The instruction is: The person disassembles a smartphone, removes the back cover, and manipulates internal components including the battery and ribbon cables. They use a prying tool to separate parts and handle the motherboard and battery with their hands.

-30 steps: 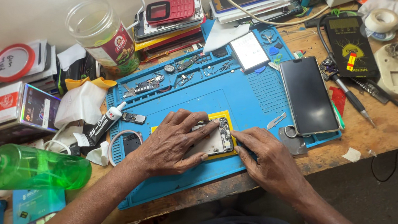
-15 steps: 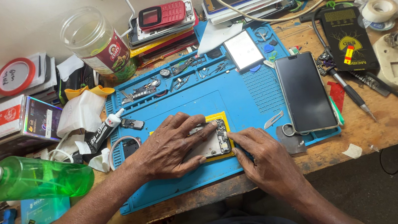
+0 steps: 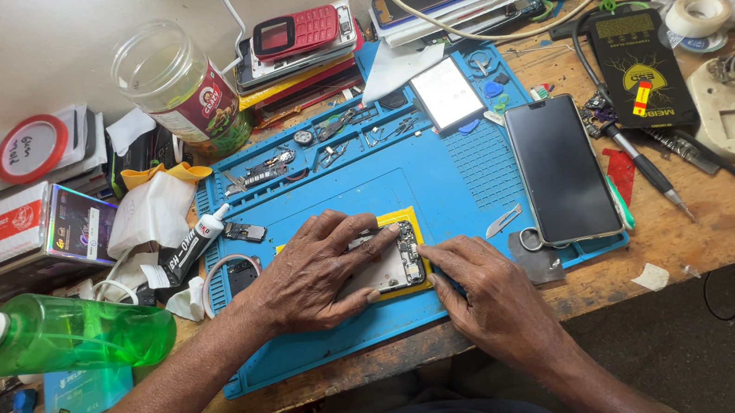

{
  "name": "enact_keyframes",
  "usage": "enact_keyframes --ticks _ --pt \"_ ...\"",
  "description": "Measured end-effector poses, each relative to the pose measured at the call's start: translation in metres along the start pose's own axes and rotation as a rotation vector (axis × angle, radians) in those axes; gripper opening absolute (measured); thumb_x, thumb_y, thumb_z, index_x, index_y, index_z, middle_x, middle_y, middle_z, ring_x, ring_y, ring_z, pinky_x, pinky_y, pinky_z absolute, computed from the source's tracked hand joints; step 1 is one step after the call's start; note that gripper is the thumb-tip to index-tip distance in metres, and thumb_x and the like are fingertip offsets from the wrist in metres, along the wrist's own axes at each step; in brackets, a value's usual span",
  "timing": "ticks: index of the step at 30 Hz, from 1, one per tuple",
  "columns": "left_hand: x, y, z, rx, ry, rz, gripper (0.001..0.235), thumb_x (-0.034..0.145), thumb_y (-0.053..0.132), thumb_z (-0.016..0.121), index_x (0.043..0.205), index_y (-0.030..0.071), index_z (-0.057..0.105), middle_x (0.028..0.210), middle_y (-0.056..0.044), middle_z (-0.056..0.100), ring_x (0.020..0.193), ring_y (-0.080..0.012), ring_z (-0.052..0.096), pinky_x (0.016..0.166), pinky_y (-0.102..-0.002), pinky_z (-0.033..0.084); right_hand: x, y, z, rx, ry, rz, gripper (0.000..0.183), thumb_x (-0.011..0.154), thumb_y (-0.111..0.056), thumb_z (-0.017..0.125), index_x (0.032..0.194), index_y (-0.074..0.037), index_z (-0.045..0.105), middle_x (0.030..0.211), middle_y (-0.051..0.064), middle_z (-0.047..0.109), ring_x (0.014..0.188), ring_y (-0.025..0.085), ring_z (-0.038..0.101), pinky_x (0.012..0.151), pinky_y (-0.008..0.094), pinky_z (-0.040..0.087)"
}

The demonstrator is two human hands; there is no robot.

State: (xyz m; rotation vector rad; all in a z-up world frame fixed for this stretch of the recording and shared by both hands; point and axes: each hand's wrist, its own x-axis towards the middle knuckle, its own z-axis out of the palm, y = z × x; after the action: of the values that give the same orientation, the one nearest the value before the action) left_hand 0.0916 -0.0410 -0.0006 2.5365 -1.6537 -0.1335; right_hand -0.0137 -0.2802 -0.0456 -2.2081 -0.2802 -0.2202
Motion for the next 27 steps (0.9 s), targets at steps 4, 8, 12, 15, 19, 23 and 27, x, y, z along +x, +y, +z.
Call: enact_keyframes --ticks 4,8,12,15,19,23,27 --pt "0.0008 -0.0008 0.0008 0.003 -0.011 -0.005 0.079 0.088 0.043 0.063 0.157 0.012 0.04 0.138 -0.016 0.051 0.122 -0.0355 0.05 0.107 -0.05 0.039 0.0006 0.0001 0.0 -0.005 -0.01 0.005 0.039 0.088 -0.009 0.069 0.127 -0.003 0.067 0.111 0.011 0.071 0.102 0.026 0.069 0.087 0.041 0.056" --pt "0.0011 -0.0019 0.0017 0.017 -0.018 0.0 0.078 0.089 0.043 0.062 0.157 0.012 0.04 0.138 -0.016 0.051 0.12 -0.035 0.05 0.106 -0.05 0.04 -0.0003 0.0018 0.0013 -0.007 -0.011 0.006 0.039 0.088 -0.009 0.069 0.127 -0.003 0.067 0.111 0.011 0.071 0.102 0.026 0.068 0.087 0.041 0.056" --pt "0.0014 -0.0024 0.0021 0.018 -0.045 -0.005 0.077 0.089 0.042 0.061 0.157 0.012 0.039 0.138 -0.017 0.051 0.117 -0.0341 0.051 0.104 -0.05 0.04 -0.0003 0.0036 0.0033 -0.017 -0.014 0.008 0.038 0.089 -0.009 0.069 0.126 -0.003 0.067 0.112 0.011 0.07 0.103 0.025 0.069 0.087 0.04 0.057" --pt "0.001 -0.0027 0.0018 0.013 -0.052 -0.011 0.077 0.088 0.041 0.061 0.157 0.013 0.039 0.137 -0.016 0.05 0.117 -0.0336 0.051 0.103 -0.05 0.04 -0.0007 0.0044 0.0041 -0.021 -0.024 0.013 0.039 0.089 -0.01 0.068 0.127 -0.003 0.067 0.112 0.01 0.07 0.103 0.024 0.068 0.087 0.04 0.057" --pt "0.0007 -0.0029 0.0016 -0.006 -0.021 0.001 0.08 0.087 0.042 0.064 0.157 0.012 0.039 0.138 -0.017 0.051 0.12 -0.0352 0.05 0.106 -0.05 0.04 -0.0014 0.0049 0.004 -0.028 -0.039 0.027 0.036 0.089 -0.012 0.069 0.125 -0.005 0.069 0.111 0.009 0.07 0.101 0.024 0.068 0.087 0.039 0.057" --pt "-0.0016 -0.0029 0.0016 -0.071 0.011 -0.015 0.08 0.086 0.041 0.068 0.155 0.011 0.04 0.139 -0.017 0.051 0.123 -0.0364 0.05 0.109 -0.051 0.04 -0.0007 0.005 0.0046 -0.049 -0.037 0.013 0.037 0.089 -0.012 0.069 0.125 -0.006 0.069 0.111 0.009 0.07 0.1 0.023 0.068 0.086 0.039 0.057" --pt "-0.0036 -0.0027 0.0027 -0.106 0.028 -0.026 0.077 0.089 0.041 0.069 0.154 0.012 0.042 0.141 -0.016 0.051 0.125 -0.0358 0.05 0.11 -0.051 0.04 -0.0008 0.0052 0.0044 -0.053 -0.043 0.015 0.038 0.089 -0.011 0.069 0.126 -0.006 0.068 0.111 0.009 0.07 0.1 0.023 0.067 0.086 0.039 0.057"
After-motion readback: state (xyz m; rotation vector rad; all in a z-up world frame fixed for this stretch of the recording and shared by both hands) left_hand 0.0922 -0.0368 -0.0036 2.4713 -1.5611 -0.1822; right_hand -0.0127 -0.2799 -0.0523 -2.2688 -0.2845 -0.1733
